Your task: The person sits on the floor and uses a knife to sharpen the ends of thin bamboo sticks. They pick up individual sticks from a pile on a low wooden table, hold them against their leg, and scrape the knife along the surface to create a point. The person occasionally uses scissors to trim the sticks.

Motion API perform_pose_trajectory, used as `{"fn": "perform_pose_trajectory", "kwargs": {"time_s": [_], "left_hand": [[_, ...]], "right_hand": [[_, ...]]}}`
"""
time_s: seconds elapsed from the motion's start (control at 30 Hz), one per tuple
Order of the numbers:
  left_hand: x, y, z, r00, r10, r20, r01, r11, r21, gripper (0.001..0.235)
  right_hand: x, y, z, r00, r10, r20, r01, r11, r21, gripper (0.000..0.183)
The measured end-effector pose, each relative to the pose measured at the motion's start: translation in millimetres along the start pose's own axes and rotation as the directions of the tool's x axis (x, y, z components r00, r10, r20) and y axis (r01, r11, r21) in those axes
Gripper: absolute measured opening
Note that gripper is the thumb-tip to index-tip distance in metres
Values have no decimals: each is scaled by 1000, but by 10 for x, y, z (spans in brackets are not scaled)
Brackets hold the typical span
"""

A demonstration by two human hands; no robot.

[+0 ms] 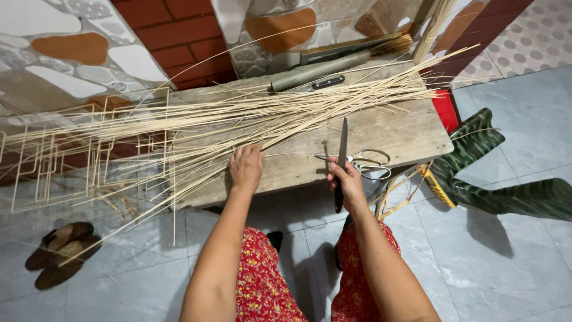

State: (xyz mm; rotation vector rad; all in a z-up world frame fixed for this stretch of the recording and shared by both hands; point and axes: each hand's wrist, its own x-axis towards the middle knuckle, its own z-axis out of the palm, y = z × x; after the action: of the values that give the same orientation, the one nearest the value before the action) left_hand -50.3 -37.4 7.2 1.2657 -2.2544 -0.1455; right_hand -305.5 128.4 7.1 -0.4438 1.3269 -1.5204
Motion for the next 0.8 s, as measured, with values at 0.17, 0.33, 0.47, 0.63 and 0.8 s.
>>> {"fn": "perform_pose_trajectory", "kwargs": {"time_s": [0.17,0.33,0.47,0.63,0.8], "left_hand": [[70,24,87,998,-51,32,50,997,53,15],[89,-2,-97,995,18,-99,-27,996,-91,12],[138,7,-213,997,-67,-44,60,986,-157,10],[175,15,-123,1000,-2,23,3,999,-43,28],[133,118,-29,985,-90,145,92,996,-7,16]], "right_hand": [[12,-39,-42,1000,9,-7,-9,1000,17,31],[21,-49,-37,1000,-6,-10,6,1000,30,29],[18,-57,-9,1000,-7,2,7,1000,28,30],[-20,-33,43,999,-33,14,33,999,14,30],[-20,-28,33,1000,-4,-4,4,1000,27,30]]}}
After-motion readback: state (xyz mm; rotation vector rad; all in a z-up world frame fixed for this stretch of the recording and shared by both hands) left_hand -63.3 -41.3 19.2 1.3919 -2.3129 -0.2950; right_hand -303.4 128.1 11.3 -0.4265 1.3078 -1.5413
